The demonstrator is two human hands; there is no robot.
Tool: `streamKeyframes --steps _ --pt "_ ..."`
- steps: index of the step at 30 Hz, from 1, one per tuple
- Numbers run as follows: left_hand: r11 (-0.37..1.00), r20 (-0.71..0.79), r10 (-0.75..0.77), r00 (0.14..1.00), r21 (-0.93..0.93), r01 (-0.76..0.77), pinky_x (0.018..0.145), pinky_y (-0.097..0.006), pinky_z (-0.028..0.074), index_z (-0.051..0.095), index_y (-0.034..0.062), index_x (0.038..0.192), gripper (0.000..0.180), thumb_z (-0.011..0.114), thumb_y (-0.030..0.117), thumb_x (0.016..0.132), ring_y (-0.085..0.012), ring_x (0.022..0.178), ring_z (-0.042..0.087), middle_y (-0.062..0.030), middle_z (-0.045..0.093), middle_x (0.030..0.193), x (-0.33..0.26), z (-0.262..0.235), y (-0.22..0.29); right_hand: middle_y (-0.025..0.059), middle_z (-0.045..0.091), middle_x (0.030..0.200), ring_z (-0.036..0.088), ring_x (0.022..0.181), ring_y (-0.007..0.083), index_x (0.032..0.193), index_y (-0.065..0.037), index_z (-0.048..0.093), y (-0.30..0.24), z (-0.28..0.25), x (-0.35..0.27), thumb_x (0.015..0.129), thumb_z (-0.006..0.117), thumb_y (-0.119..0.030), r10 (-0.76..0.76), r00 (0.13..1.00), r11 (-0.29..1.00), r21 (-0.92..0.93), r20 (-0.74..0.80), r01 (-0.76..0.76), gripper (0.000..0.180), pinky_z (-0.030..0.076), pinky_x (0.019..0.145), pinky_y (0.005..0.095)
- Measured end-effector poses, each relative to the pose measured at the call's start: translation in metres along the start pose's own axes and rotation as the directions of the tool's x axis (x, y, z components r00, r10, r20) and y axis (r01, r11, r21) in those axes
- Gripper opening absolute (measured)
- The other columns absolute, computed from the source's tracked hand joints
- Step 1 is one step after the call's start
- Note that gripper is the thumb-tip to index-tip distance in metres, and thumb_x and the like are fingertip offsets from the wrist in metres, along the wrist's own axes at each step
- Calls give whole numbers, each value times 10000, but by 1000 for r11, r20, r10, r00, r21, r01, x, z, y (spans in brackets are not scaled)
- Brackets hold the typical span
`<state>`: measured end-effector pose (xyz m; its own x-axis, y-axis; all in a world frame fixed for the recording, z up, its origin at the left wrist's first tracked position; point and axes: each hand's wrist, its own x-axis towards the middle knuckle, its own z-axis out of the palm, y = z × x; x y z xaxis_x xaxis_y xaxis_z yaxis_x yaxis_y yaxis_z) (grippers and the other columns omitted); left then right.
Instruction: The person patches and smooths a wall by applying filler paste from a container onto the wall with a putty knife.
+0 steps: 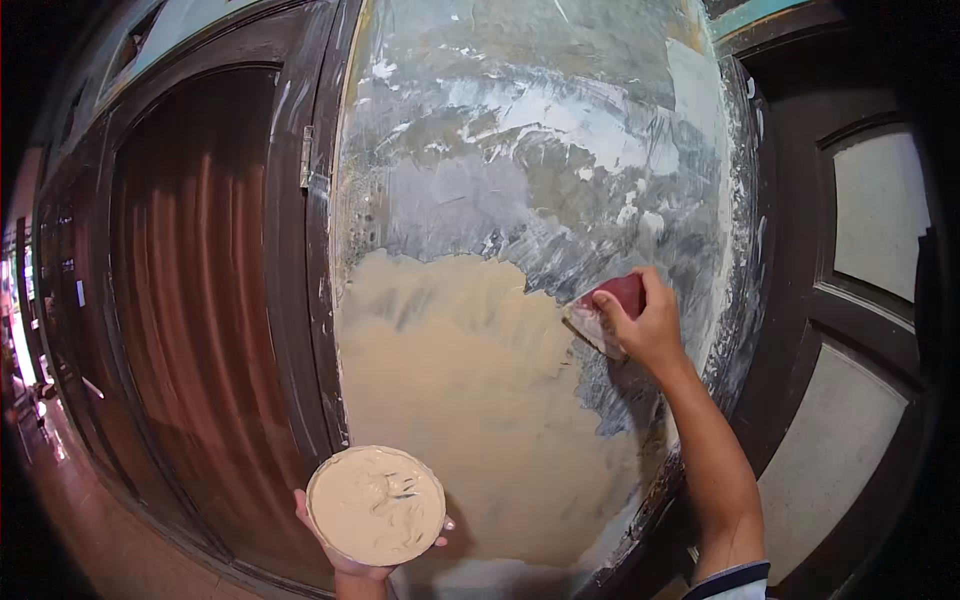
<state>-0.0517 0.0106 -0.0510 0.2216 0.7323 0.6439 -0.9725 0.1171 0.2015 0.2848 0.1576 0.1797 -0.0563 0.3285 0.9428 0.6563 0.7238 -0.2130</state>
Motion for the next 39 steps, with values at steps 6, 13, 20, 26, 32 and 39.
streamKeyframes --steps 6,13,20,26,32,39 --pt "998 -125 56 991 -21 -59 832 -827 473 310 54 1586 1253 422 978 746 -716 1132 505 -394 390 1489 6 14 -3 132 667 885 638 835 344 1014 -50 640 6 20 -30 789 858 -445 -386 918 879 -267 88 395 504 445 789 441" --pt "1000 -35 0 999 -30 -1 884 -834 448 310 76 1593 1272 445 991 719 -703 1193 485 -385 399 1496 12 13 -6 150 696 945 662 867 346 1033 -52 661 6 13 -8 762 880 -439 -65 985 997 -59 -160 56 521 470 793 432" --pt "998 -214 65 975 20 -62 727 -807 519 385 57 1550 1225 398 983 748 -725 1015 554 -389 468 1420 18 30 -14 169 705 880 673 770 369 1020 -52 657 8 11 4 789 877 -392 -139 970 981 -161 -198 108 466 510 719 448" --pt "991 -242 135 961 34 -130 717 -816 520 382 61 1549 1218 398 979 748 -732 1007 552 -400 459 1418 12 33 -16 152 703 900 674 778 339 997 -64 660 0 23 -27 785 878 -407 -284 958 954 -109 -28 280 458 494 707 432" --pt "996 -157 91 983 4 -91 804 -820 494 343 58 1569 1243 400 985 743 -719 1093 524 -411 428 1443 8 27 -24 138 696 923 663 832 346 1019 -62 657 -3 26 10 784 872 -422 -257 947 954 -206 -194 216 481 482 734 439" --pt "991 -117 128 985 44 -123 867 -828 474 328 49 1577 1284 386 1006 722 -712 1169 500 -417 410 1459 -11 20 -32 98 671 873 642 807 305 951 -91 651 -7 36 -42 781 861 -435 -466 884 875 -133 30 466 436 455 744 430"
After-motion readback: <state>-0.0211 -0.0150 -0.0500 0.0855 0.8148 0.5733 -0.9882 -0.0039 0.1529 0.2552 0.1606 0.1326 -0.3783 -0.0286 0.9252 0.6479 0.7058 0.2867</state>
